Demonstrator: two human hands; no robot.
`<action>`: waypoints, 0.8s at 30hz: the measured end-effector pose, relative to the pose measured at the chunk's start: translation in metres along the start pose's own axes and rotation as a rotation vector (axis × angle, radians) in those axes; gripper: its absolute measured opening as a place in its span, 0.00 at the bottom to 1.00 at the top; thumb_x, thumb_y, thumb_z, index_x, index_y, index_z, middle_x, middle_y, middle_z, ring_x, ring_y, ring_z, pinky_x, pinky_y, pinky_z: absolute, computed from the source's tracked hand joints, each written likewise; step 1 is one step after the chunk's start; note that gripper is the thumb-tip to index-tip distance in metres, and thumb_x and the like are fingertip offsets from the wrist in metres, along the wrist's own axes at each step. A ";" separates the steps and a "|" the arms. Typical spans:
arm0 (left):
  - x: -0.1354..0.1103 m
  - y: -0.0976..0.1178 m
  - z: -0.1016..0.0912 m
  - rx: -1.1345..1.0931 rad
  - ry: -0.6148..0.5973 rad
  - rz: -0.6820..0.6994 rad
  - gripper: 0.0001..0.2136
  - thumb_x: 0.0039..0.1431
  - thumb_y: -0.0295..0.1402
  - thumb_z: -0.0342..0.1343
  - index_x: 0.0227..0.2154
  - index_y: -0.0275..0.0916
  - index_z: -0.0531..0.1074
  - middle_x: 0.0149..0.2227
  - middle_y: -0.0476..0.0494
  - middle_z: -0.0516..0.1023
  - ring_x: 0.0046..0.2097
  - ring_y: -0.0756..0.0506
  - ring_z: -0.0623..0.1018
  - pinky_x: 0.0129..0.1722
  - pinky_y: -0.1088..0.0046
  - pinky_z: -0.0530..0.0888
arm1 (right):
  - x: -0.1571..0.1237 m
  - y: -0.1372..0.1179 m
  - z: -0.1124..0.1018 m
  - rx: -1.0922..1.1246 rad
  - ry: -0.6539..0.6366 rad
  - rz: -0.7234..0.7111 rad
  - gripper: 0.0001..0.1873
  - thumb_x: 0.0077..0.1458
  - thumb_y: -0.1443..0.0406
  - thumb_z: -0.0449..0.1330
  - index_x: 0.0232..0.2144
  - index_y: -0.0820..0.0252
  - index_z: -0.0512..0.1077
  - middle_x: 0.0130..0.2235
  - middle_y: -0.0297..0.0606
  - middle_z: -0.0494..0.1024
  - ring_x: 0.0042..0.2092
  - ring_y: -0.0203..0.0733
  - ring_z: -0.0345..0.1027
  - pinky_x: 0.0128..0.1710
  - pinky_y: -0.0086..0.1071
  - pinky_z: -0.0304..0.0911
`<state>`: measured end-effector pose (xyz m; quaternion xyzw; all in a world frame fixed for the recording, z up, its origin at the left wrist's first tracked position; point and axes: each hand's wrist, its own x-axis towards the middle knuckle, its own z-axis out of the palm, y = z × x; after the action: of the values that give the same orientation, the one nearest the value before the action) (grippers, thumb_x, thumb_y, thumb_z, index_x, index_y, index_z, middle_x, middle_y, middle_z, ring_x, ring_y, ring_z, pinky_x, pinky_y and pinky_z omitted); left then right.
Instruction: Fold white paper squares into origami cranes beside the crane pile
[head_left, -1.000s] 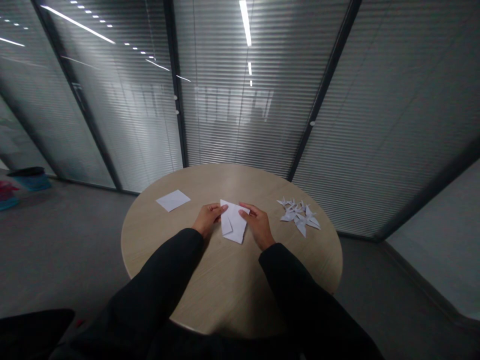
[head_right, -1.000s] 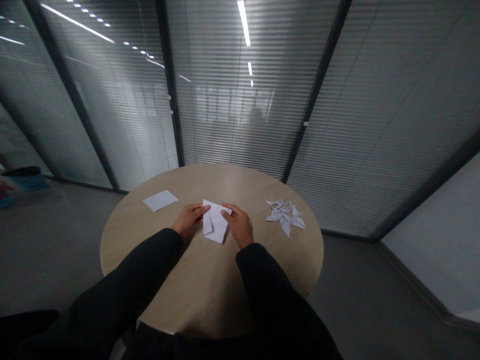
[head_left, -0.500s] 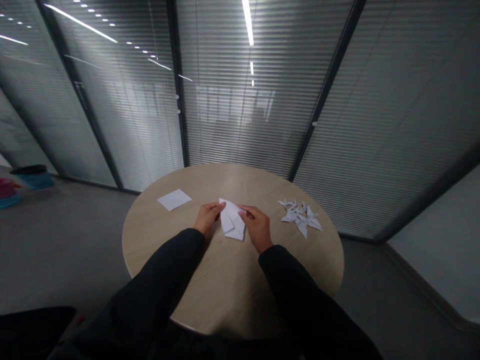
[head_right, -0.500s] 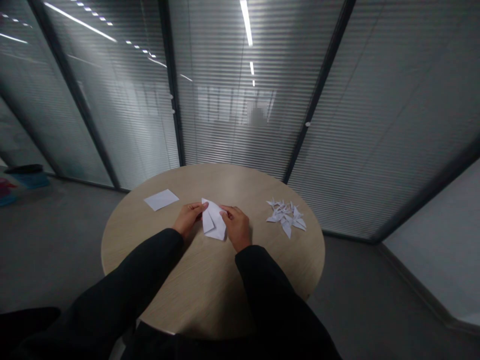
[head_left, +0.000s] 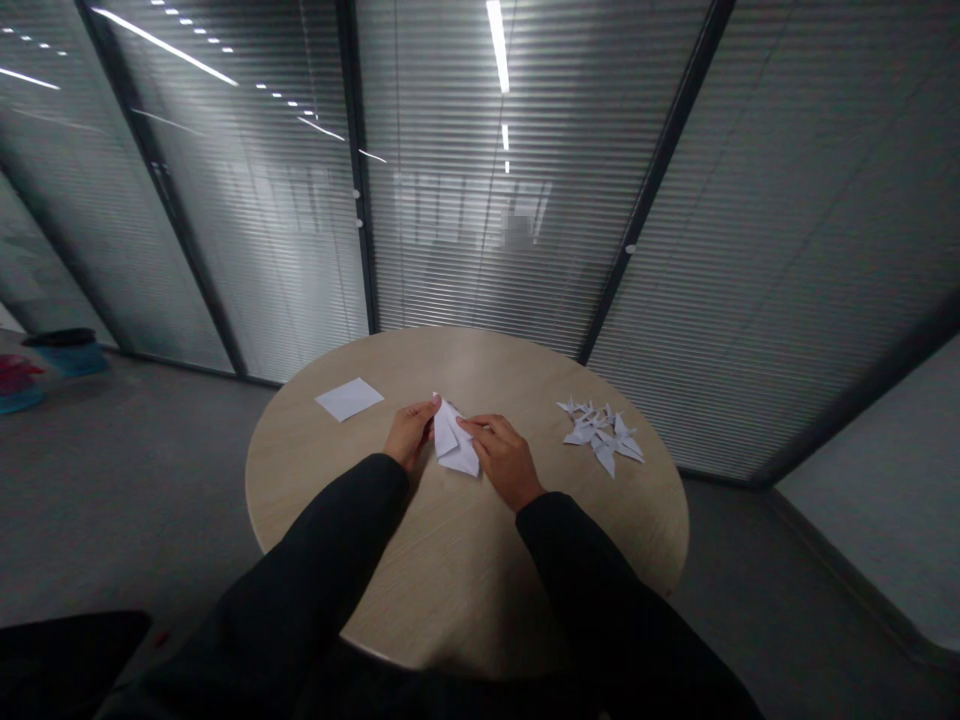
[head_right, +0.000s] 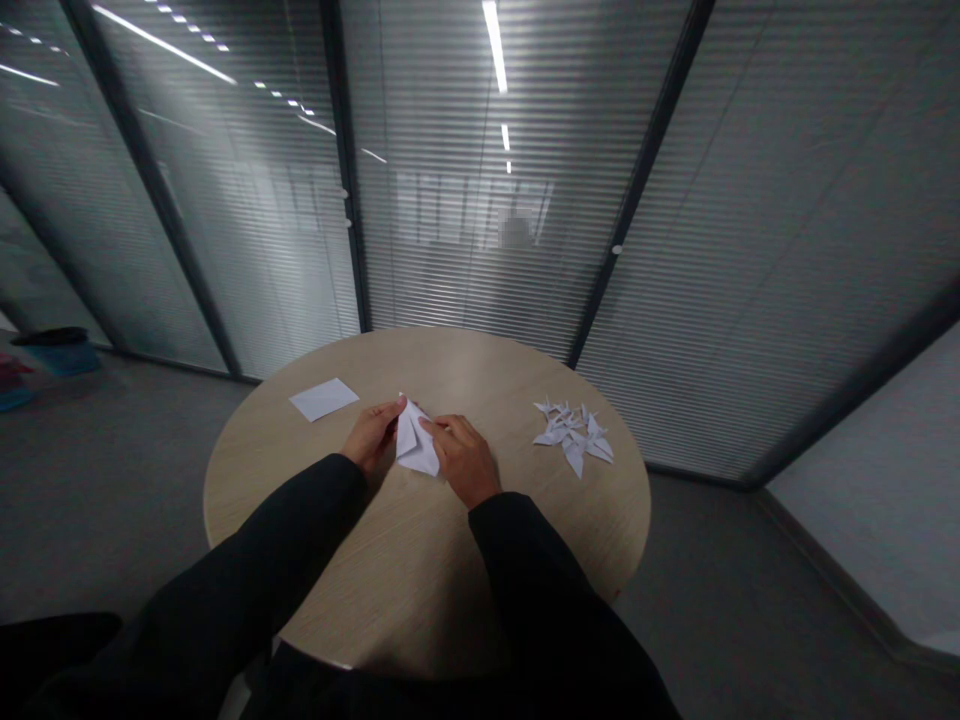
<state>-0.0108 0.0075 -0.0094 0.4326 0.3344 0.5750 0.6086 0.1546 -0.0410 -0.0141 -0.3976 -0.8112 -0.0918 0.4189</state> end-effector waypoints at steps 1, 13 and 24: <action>0.000 0.001 0.000 -0.003 -0.010 0.003 0.19 0.44 0.46 0.65 0.25 0.30 0.77 0.21 0.43 0.74 0.20 0.53 0.66 0.19 0.77 0.60 | 0.000 0.000 0.000 -0.012 -0.016 -0.015 0.21 0.59 0.74 0.51 0.51 0.54 0.72 0.42 0.43 0.75 0.46 0.43 0.68 0.48 0.37 0.67; -0.003 0.006 0.007 -0.015 0.045 0.037 0.16 0.36 0.38 0.70 0.26 0.31 0.77 0.26 0.41 0.78 0.26 0.50 0.74 0.28 0.74 0.70 | -0.001 0.002 0.003 0.035 -0.106 -0.004 0.22 0.59 0.74 0.50 0.53 0.56 0.70 0.49 0.45 0.75 0.51 0.43 0.68 0.53 0.38 0.65; -0.006 0.007 0.010 0.075 0.029 0.077 0.18 0.33 0.39 0.71 0.26 0.32 0.78 0.26 0.40 0.79 0.25 0.48 0.75 0.27 0.74 0.69 | 0.002 0.009 0.012 0.687 -0.025 0.576 0.17 0.57 0.66 0.51 0.49 0.58 0.67 0.39 0.39 0.80 0.41 0.41 0.74 0.45 0.37 0.67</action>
<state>-0.0052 -0.0002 0.0004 0.4592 0.3475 0.5914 0.5645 0.1533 -0.0283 -0.0221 -0.4461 -0.6560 0.3081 0.5252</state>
